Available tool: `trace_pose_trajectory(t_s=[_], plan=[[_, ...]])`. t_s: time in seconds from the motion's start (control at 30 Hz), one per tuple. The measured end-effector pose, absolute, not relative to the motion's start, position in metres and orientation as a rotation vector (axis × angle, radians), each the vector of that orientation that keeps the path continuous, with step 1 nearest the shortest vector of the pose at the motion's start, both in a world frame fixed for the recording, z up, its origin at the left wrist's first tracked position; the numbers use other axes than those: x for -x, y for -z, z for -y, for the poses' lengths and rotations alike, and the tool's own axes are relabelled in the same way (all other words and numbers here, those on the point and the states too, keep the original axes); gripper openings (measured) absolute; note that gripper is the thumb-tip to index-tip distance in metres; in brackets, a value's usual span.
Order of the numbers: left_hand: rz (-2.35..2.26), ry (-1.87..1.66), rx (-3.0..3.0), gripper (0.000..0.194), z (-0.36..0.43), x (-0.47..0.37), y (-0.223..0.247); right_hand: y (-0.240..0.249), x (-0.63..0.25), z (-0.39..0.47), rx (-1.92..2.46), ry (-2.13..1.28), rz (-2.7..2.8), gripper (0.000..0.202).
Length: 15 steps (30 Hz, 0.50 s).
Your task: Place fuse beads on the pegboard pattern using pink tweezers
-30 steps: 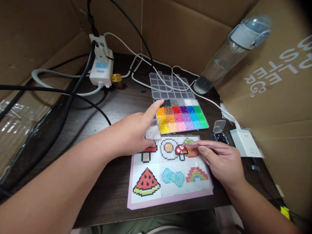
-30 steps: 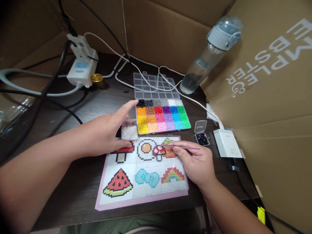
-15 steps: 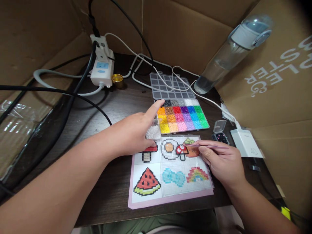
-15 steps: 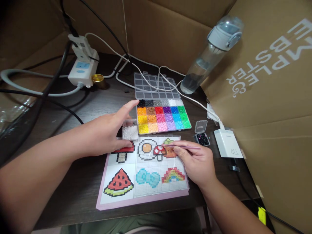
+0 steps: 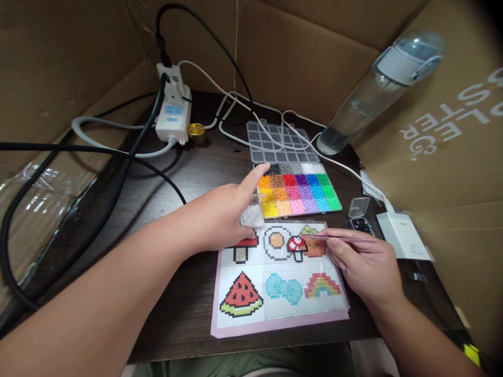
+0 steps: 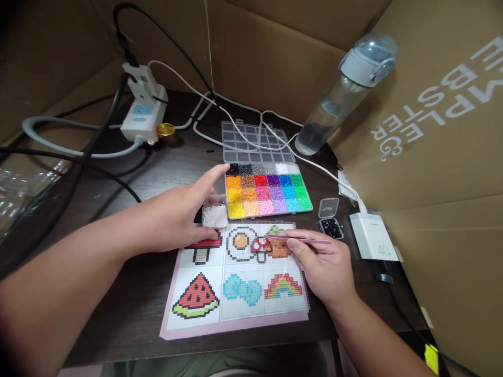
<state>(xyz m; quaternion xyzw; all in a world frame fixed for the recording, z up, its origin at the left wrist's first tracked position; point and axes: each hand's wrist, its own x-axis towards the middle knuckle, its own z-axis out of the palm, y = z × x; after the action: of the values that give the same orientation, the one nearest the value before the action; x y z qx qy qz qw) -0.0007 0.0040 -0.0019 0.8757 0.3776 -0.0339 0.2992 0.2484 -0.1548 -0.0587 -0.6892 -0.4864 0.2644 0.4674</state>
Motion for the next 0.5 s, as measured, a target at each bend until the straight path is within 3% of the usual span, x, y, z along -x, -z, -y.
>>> trace_pose_trajectory(t_s=[0.5], plan=[[-0.967,0.056,-2.334,0.119,-0.0053,0.0018,0.0029,0.0641,-0.253,0.1558,1.685,-0.658,1.204,0.014]])
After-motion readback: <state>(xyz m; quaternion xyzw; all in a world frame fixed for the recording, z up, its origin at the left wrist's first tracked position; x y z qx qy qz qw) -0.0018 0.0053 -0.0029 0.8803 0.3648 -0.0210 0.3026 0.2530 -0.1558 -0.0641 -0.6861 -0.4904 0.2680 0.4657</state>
